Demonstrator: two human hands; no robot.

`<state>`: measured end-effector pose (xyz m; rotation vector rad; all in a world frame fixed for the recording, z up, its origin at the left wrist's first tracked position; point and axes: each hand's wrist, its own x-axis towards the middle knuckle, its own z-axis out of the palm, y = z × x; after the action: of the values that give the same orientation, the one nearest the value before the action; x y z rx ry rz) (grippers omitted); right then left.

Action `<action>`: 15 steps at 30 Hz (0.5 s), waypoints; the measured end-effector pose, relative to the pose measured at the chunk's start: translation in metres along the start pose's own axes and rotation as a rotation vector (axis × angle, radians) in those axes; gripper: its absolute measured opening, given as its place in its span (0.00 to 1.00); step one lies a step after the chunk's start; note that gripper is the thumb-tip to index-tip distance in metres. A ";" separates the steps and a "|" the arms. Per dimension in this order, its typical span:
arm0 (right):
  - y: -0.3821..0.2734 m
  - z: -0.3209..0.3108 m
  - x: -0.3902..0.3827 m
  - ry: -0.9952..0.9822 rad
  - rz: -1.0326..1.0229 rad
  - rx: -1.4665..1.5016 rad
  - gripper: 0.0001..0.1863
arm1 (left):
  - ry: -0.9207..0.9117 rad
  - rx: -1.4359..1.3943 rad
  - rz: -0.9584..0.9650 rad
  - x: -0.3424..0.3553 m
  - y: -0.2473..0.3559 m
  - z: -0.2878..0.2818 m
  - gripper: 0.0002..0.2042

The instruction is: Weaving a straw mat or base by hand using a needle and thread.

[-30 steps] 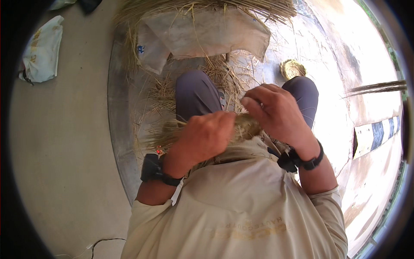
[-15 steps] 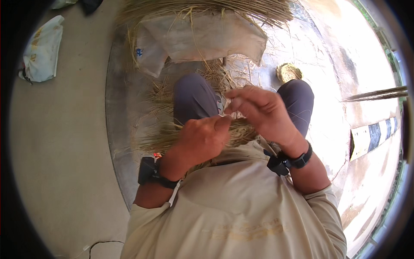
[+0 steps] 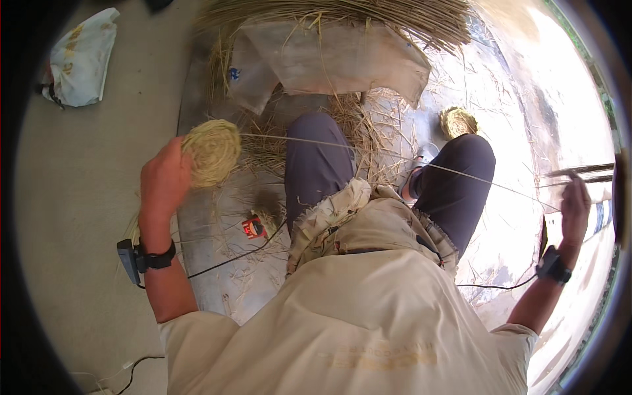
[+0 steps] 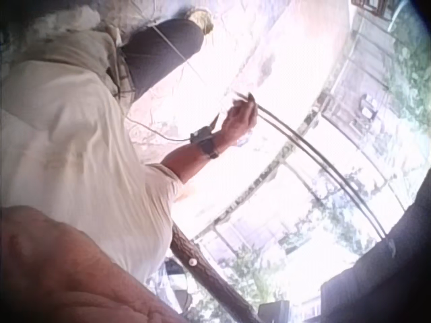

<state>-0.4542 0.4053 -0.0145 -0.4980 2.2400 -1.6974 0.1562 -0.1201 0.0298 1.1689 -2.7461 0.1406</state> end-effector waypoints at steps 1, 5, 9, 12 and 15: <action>0.020 -0.039 0.014 0.105 -0.027 0.068 0.19 | -0.014 0.010 -0.042 -0.005 -0.009 0.000 0.13; 0.109 -0.254 0.067 0.380 0.001 0.492 0.20 | -0.053 -0.046 -0.160 -0.015 -0.040 0.011 0.12; 0.055 -0.128 0.038 0.314 -0.230 -0.385 0.20 | -0.174 -0.165 -0.070 -0.015 0.009 0.014 0.13; 0.000 0.035 -0.007 -0.019 -0.389 -0.556 0.22 | -0.367 -0.408 0.076 -0.007 0.097 0.007 0.16; -0.063 0.238 -0.089 -0.621 -0.447 -0.124 0.25 | -0.445 -0.633 0.275 -0.005 0.155 0.018 0.20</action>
<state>-0.2663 0.2224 -0.0152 -1.4201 1.8548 -1.3121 0.0457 -0.0120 0.0073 0.7026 -2.9274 -0.9927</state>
